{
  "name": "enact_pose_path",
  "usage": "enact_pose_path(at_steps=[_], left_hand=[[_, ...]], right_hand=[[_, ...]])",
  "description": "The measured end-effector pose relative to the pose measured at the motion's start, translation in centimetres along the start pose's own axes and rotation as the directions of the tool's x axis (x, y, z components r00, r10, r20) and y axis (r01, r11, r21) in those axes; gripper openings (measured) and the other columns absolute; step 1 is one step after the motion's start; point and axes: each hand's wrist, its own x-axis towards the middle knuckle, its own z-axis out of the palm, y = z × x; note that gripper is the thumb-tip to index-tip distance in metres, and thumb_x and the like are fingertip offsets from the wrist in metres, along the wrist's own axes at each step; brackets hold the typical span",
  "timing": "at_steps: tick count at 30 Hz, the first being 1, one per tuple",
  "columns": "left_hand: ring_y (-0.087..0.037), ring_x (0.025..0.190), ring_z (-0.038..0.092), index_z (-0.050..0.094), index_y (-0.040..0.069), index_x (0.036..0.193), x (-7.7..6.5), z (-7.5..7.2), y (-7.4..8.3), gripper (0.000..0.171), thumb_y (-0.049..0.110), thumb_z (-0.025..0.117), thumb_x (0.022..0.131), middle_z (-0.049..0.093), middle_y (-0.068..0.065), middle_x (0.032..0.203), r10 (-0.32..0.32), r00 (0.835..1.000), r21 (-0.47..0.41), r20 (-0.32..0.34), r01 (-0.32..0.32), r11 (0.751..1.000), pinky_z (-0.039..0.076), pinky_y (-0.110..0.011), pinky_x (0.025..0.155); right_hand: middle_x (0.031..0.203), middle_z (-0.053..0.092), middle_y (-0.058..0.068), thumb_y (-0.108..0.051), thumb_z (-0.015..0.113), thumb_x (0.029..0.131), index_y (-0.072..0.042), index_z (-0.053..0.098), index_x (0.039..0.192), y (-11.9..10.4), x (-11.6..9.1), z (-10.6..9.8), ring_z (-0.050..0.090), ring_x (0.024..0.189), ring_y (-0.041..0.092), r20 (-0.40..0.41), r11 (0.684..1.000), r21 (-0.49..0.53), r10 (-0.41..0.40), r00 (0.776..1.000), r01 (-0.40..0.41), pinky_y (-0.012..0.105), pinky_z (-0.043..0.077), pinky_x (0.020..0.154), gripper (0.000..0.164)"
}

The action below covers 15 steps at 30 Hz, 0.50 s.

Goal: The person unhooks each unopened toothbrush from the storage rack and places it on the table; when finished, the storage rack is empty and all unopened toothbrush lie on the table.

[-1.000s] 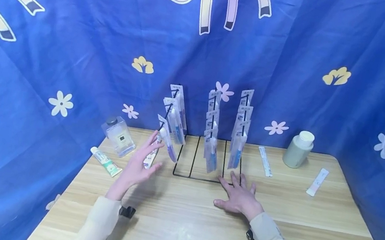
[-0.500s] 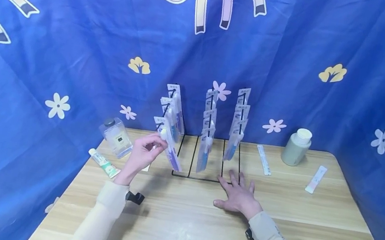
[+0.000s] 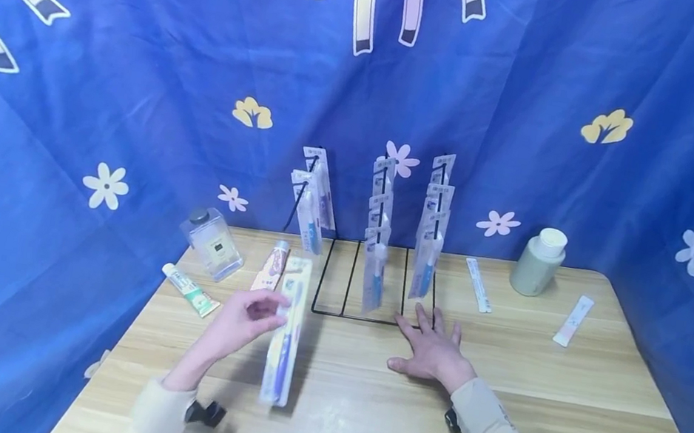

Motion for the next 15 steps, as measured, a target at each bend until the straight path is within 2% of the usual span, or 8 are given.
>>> enact_pose_path(at_steps=[1, 3, 5, 8, 11, 15], left_hand=[[-0.012, 0.085, 0.070, 0.074, 0.005, 0.110, -1.0, -0.4, -0.8, 0.029, -0.001, 0.079, 0.082, 0.074, -0.014, 0.100, -0.070, 0.997, 0.015, -0.018, 0.070, 0.997, 0.060, -0.021, 0.080], [-0.012, 0.084, 0.070, 0.074, 0.004, 0.109, -2.9, -1.3, -2.3, 0.030, -0.003, 0.080, 0.080, 0.073, -0.015, 0.100, -0.196, 0.978, 0.012, -0.065, 0.197, 0.980, 0.060, -0.021, 0.077], [-0.010, 0.080, 0.068, 0.074, 0.003, 0.107, -4.7, -2.2, -3.6, 0.030, -0.004, 0.080, 0.079, 0.071, -0.013, 0.095, -0.292, 0.949, 0.015, -0.117, 0.295, 0.955, 0.059, -0.020, 0.072], [-0.009, 0.071, 0.063, 0.074, 0.000, 0.104, -7.0, -3.3, -5.0, 0.029, -0.006, 0.081, 0.077, 0.067, -0.011, 0.086, -0.393, 0.903, 0.027, -0.174, 0.404, 0.915, 0.055, -0.020, 0.063], [-0.007, 0.069, 0.062, 0.074, -0.001, 0.102, -8.4, -3.9, -5.9, 0.027, -0.006, 0.081, 0.077, 0.068, -0.009, 0.085, -0.444, 0.874, 0.040, -0.198, 0.459, 0.887, 0.053, -0.020, 0.062], [-0.007, 0.069, 0.060, 0.075, 0.000, 0.098, -9.4, -4.2, -6.7, 0.022, -0.007, 0.080, 0.077, 0.068, -0.008, 0.083, -0.443, 0.871, 0.103, -0.213, 0.470, 0.876, 0.051, -0.019, 0.062]], right_hand=[[0.170, 0.013, 0.021, -0.066, 0.067, 0.086, -0.029, 0.029, 0.161, 0.0, 0.0, 0.0, 0.007, 0.153, 0.055, -0.004, 1.000, 0.001, -0.003, 1.000, 0.003, 0.085, 0.004, 0.111, 0.092], [0.170, 0.014, 0.021, -0.065, 0.068, 0.086, -0.028, 0.029, 0.161, 0.0, 0.1, 0.1, 0.008, 0.153, 0.056, -0.015, 1.000, -0.002, -0.011, 1.000, 0.011, 0.085, 0.004, 0.111, 0.093], [0.170, 0.014, 0.021, -0.065, 0.069, 0.085, -0.028, 0.029, 0.161, 0.0, 0.1, 0.1, 0.008, 0.153, 0.056, -0.026, 1.000, -0.006, -0.017, 1.000, 0.017, 0.086, 0.004, 0.111, 0.093], [0.170, 0.014, 0.022, -0.066, 0.068, 0.085, -0.028, 0.029, 0.161, 0.0, 0.1, 0.1, 0.008, 0.153, 0.057, -0.027, 1.000, -0.009, -0.026, 0.999, 0.026, 0.086, 0.005, 0.110, 0.094], [0.170, 0.014, 0.022, -0.066, 0.068, 0.085, -0.028, 0.028, 0.162, 0.1, 0.2, 0.1, 0.008, 0.153, 0.057, -0.025, 1.000, -0.011, -0.024, 0.999, 0.024, 0.085, 0.005, 0.111, 0.094], [0.170, 0.014, 0.021, -0.066, 0.068, 0.086, -0.028, 0.028, 0.162, 0.2, 0.3, 0.4, 0.008, 0.153, 0.056, -0.023, 1.000, -0.025, -0.012, 1.000, 0.011, 0.084, 0.005, 0.112, 0.094]])
